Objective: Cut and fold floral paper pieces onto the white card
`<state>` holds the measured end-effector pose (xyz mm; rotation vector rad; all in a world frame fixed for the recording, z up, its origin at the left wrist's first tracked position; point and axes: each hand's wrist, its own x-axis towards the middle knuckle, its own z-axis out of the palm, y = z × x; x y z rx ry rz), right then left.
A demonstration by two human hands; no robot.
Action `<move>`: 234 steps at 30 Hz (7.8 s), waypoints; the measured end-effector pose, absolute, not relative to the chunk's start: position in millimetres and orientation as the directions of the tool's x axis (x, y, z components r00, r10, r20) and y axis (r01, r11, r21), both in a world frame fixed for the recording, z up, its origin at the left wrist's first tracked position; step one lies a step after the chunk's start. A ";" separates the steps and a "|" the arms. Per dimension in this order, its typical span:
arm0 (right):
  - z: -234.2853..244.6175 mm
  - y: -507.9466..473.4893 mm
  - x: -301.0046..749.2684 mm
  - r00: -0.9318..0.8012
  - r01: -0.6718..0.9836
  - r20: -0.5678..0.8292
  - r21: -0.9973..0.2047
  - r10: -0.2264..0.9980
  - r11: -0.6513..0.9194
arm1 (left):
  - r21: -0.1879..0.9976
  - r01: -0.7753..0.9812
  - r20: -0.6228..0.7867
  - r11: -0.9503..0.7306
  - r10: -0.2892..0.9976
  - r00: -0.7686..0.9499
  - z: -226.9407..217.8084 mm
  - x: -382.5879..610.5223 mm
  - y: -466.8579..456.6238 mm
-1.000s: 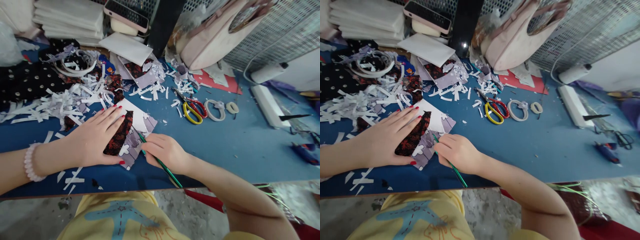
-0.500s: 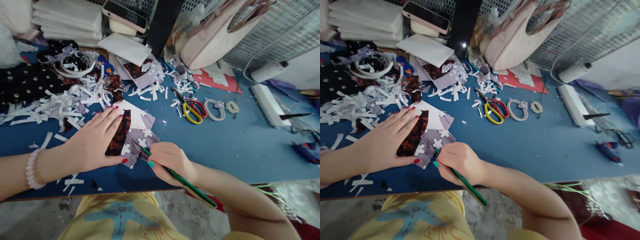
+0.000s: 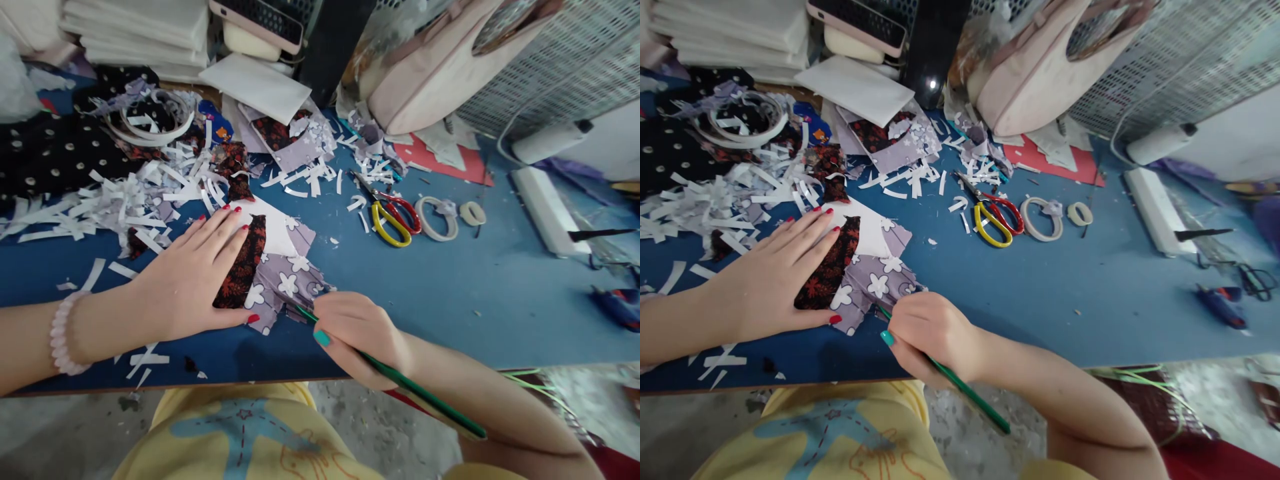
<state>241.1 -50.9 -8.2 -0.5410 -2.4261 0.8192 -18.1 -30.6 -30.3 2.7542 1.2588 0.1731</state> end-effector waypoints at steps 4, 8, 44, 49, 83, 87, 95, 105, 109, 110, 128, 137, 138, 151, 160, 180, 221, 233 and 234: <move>-5.0 -50.9 243.4 -0.795 0.173 0.326 -0.687 0.511 0.706 | 0.138 0.740 0.075 -0.658 0.752 0.655 -31.0 -17.8 -31.0; -6.6 -53.4 245.0 -0.794 0.173 0.315 -0.704 0.520 0.689 | 0.118 0.744 0.065 -0.658 0.753 0.655 -31.2 -17.5 -31.3; 3.1 -37.0 235.4 -0.842 0.263 0.190 -0.673 0.506 0.691 | 0.110 0.767 -0.034 -0.632 0.769 0.638 -28.7 -12.9 -31.8; 8.0 -35.4 241.0 -0.861 0.236 0.160 -0.716 0.483 0.657 | 0.109 0.759 -0.025 -0.642 0.761 0.648 -29.8 -14.9 -31.6; 11.4 -19.1 236.5 -0.873 0.255 0.065 -0.784 0.484 0.566 | 0.129 0.768 -0.054 -0.627 0.769 0.637 -27.8 -14.9 -31.2; 13.3 -19.1 242.2 -0.875 0.274 0.026 -0.797 0.483 0.539 | 0.137 0.773 -0.063 -0.620 0.773 0.631 -27.7 -14.9 -30.8; 9.1 -22.5 248.1 -0.818 0.187 0.185 -0.809 0.544 0.557 | 0.111 0.759 -0.032 -0.641 0.761 0.648 -28.6 -16.1 -31.8; -5.2 -24.3 228.5 -0.844 0.201 0.237 -0.690 0.481 0.695 | 0.126 0.757 -0.020 -0.641 0.761 0.648 -28.5 -16.1 -31.2; -4.8 -26.8 228.4 -0.832 0.202 0.252 -0.691 0.494 0.694 | 0.110 0.754 -0.011 -0.648 0.757 0.653 -29.7 -16.3 -31.3; -4.7 -27.2 229.0 -0.829 0.191 0.261 -0.700 0.495 0.688 | 0.106 0.753 -0.009 -0.649 0.757 0.653 -29.9 -16.4 -31.4; -11.8 -27.5 233.6 -0.774 0.200 0.290 -0.731 0.563 0.653 | 0.097 0.752 0.006 -0.652 0.756 0.655 -30.5 -18.0 -31.5; -14.1 -29.0 228.2 -0.792 0.168 0.319 -0.705 0.520 0.689 | 0.072 0.747 0.021 -0.661 0.750 0.661 -30.6 -18.8 -31.1; -12.8 -28.5 227.4 -0.793 0.163 0.324 -0.703 0.515 0.692 | 0.073 0.746 0.021 -0.662 0.749 0.662 -30.5 -18.9 -31.1; 20.7 -5.8 231.6 -0.868 0.247 0.015 -0.853 0.496 0.459 | 0.051 0.739 0.038 -0.672 0.740 0.671 -32.1 -22.2 -30.0; 14.4 -9.7 239.0 -0.816 0.228 0.064 -0.878 0.574 0.422 | 0.025 0.750 0.017 -0.661 0.751 0.660 -30.3 -21.8 -30.5; 10.4 -11.9 232.9 -0.856 0.245 0.081 -0.806 0.510 0.539 | 0.082 0.745 0.008 -0.662 0.748 0.664 -29.1 -20.4 -29.1; -4.6 -31.0 238.9 -0.768 0.421 0.304 -0.425 0.564 0.801 | 0.141 0.745 0.006 -0.652 0.753 0.658 -29.6 -13.2 -35.8; -16.8 -39.2 241.6 -0.883 0.246 0.411 -0.003 0.226 0.969 | 0.070 0.670 0.037 -0.739 0.673 0.739 -17.7 -45.3 19.7; -15.4 -37.1 246.7 -0.883 0.252 0.407 -0.011 0.235 0.968 | 0.056 0.671 0.038 -0.739 0.674 0.738 -17.4 -45.2 21.1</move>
